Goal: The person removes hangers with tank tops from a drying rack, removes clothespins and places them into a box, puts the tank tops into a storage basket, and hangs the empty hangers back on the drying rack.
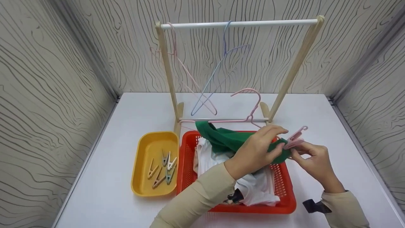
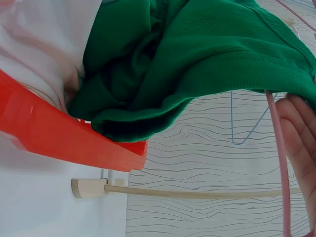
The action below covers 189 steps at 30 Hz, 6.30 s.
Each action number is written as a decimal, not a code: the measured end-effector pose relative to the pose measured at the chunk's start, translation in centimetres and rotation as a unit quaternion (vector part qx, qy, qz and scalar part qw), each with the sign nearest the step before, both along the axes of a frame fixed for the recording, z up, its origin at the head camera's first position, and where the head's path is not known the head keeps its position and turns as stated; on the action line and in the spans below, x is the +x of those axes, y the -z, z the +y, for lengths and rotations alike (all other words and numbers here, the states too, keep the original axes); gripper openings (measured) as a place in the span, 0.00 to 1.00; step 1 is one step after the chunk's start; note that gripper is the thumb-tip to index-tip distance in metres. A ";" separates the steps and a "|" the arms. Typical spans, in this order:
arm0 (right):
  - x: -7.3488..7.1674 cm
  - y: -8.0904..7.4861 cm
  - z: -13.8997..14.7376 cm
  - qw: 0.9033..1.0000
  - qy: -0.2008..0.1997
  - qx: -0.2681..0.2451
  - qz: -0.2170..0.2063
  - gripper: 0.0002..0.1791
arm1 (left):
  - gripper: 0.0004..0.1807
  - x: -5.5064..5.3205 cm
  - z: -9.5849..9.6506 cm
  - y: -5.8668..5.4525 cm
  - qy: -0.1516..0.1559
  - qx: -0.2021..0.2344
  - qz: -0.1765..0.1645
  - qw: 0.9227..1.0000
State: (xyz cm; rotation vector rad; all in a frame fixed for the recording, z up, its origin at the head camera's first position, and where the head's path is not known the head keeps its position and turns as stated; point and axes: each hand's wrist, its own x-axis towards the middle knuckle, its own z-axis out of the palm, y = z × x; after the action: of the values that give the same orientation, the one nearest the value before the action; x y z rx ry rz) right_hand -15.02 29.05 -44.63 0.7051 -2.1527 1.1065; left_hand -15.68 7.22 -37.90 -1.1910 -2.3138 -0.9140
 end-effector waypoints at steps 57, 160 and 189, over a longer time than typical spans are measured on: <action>0.5 -0.3 -0.6 0.999 0.011 0.035 0.026 0.12 | 0.21 -0.8 3.1 -0.1 0.046 -0.070 -0.061 0.995; 1.0 -0.1 -0.3 0.999 0.032 -0.003 -0.024 0.16 | 0.24 -1.6 -11.7 6.7 -0.018 0.179 -0.161 0.971; 1.2 0.1 -0.3 0.998 0.031 -0.020 -0.042 0.16 | 0.25 -2.0 -18.5 10.7 -0.185 0.151 -0.230 0.943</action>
State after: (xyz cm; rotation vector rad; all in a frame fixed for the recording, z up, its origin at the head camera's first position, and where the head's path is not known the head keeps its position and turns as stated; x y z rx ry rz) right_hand -13.85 28.73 -44.76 0.5793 -2.2015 1.1616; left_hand -17.63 -11.26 -48.57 -0.4229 -2.4917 -1.4472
